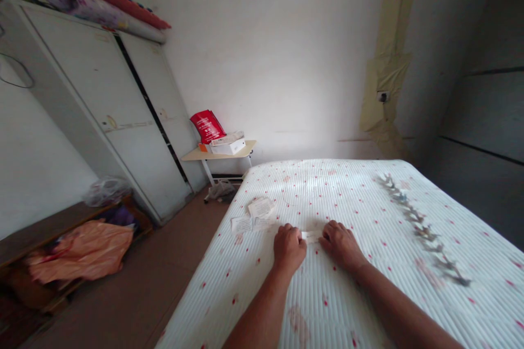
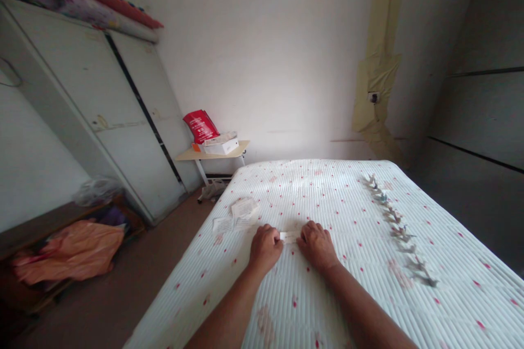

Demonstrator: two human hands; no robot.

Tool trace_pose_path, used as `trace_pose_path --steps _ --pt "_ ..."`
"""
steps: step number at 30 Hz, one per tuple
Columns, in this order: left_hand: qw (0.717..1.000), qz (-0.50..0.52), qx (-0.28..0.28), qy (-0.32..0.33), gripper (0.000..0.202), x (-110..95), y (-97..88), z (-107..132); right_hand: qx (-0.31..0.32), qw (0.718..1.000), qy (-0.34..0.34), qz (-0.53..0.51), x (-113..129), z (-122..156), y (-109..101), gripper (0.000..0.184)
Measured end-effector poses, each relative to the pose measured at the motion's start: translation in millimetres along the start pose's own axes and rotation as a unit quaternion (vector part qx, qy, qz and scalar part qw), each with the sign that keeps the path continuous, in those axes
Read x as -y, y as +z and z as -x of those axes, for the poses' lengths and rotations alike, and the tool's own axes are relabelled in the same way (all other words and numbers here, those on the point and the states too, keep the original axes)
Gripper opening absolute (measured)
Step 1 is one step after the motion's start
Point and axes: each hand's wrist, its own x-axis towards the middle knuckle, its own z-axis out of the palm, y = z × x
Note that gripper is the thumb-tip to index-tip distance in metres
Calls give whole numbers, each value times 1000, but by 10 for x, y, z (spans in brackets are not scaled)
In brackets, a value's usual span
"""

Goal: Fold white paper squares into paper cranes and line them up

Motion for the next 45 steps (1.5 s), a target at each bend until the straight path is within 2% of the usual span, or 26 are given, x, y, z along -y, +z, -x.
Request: trace_pose_path --steps 4,12,18,28,33,39,45 --pt "1000 23 -4 7 5 14 7 7 9 1000 9 0 7 -6 -4 14" --pt "1000 15 1 -10 12 -5 8 -21 18 997 17 67 42 -28 63 22" --pt "1000 9 13 -24 15 2 -7 -36 8 995 4 103 56 -32 80 23" --pt "999 -14 35 -31 16 -19 -2 -13 -19 995 7 93 11 -44 174 21" --pt "998 -51 32 -22 21 -50 -3 -10 -23 995 7 98 30 -51 153 20" --pt "996 -79 35 -5 25 -93 -9 -59 5 995 30 99 92 -67 60 21" --pt "995 -88 41 -15 26 -148 -31 -76 40 994 53 83 102 -121 -18 23"
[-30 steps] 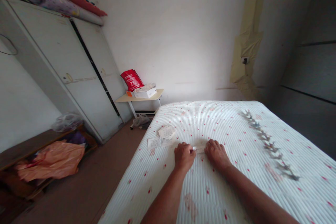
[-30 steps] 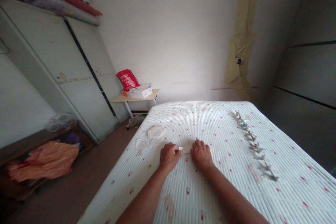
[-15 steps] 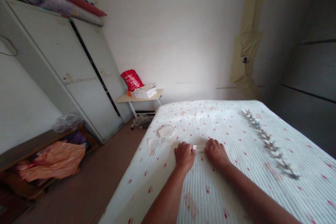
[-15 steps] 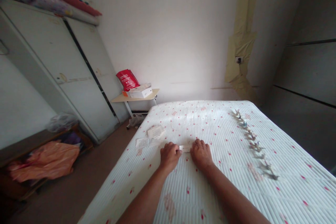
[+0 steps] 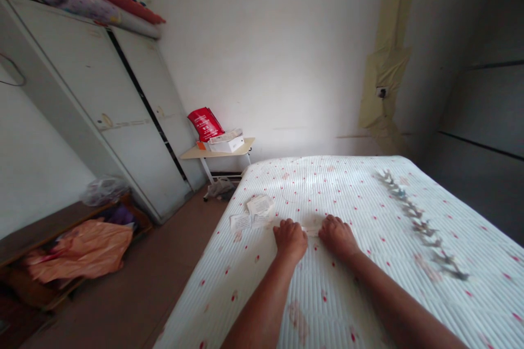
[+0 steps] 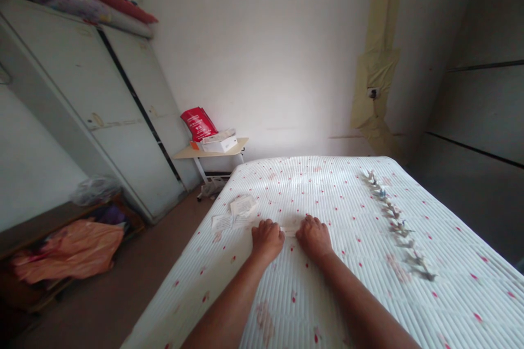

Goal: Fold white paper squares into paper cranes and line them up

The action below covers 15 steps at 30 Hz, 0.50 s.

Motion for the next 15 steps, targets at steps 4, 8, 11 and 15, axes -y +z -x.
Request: trace_pose_path --steps 4,8,11,15 --pt "1000 -9 1 -4 26 -31 -32 20 17 1000 0 3 -7 -29 -17 22" --pt "1000 -4 -25 7 24 -1 11 55 11 1000 2 6 0 -12 -18 21" --pt "998 23 -62 22 18 58 67 76 -11 1000 -15 -12 -27 17 9 21" --pt "992 91 -73 56 10 126 85 66 -46 994 -49 -86 -131 40 77 18"
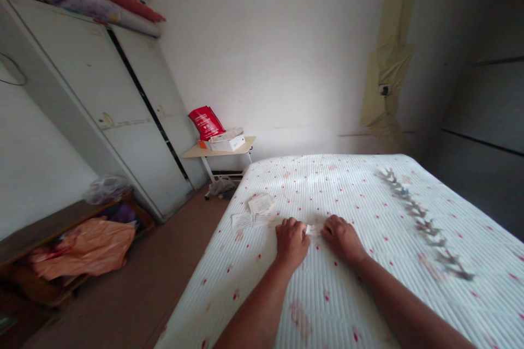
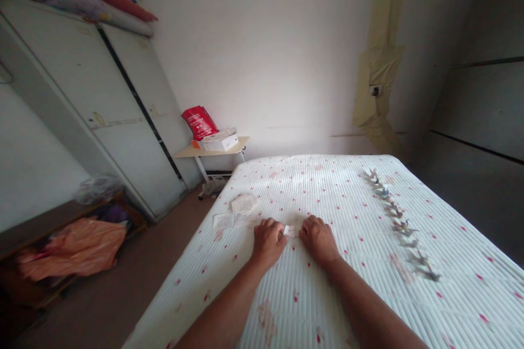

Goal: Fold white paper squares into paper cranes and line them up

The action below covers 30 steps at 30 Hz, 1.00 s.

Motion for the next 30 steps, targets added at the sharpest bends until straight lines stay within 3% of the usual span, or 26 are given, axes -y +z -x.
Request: trace_pose_path --steps 7,13,23,30 --pt "997 75 33 14 9 60 -8 -24 -18 990 -89 -105 -169 68 -3 8" --pt "995 89 26 39 8 71 -24 -1 -13 981 -126 -149 -203 111 -13 15" --pt "999 18 36 21 16 55 -65 -42 18 995 -55 -82 -114 36 -23 26" --pt "999 -29 35 4 17 -29 -49 -15 22 1000 5 -6 10 16 -37 20"
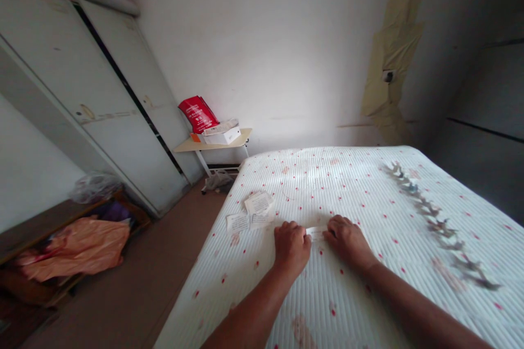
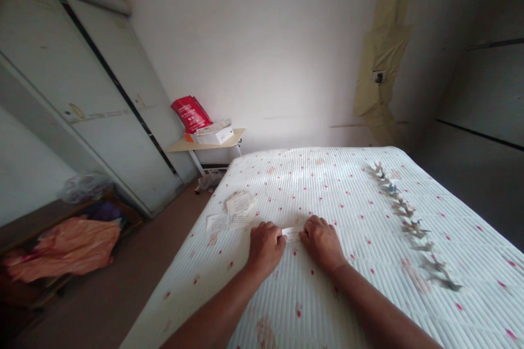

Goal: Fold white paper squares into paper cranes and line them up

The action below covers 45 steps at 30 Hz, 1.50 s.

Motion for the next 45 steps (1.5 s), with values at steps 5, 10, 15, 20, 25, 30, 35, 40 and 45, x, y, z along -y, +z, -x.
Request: trace_pose_path --steps 5,10,15,20,25,30,35,40,45 --pt "1000 -19 4 -22 18 -42 2 26 6 1000 13 25 29 -5 -6 19" --pt "998 -26 27 -41 17 -82 -45 32 10 999 16 33 42 -23 -13 18" --pt "998 -29 27 -51 18 -93 -31 28 10 999 23 38 61 -28 -18 18" --pt "999 -20 4 -50 14 -76 5 51 -7 999 24 21 43 -22 2 15" --pt "1000 12 9 -7 18 -56 -16 55 -45 999 20 -22 -27 -19 47 10" --pt "998 36 13 -46 14 -52 -22 2 -54 996 18 -65 -37 -33 79 15" --pt "996 42 25 -79 14 -81 -60 -36 -69 991 73 -85 85 -38 76 18" --pt "995 47 22 -86 13 -88 -79 -38 -37 994 81 -68 216 -1 14 9" --pt "995 50 9 -83 12 -67 -47 -44 -30 993 90 -65 276 11 -18 9"
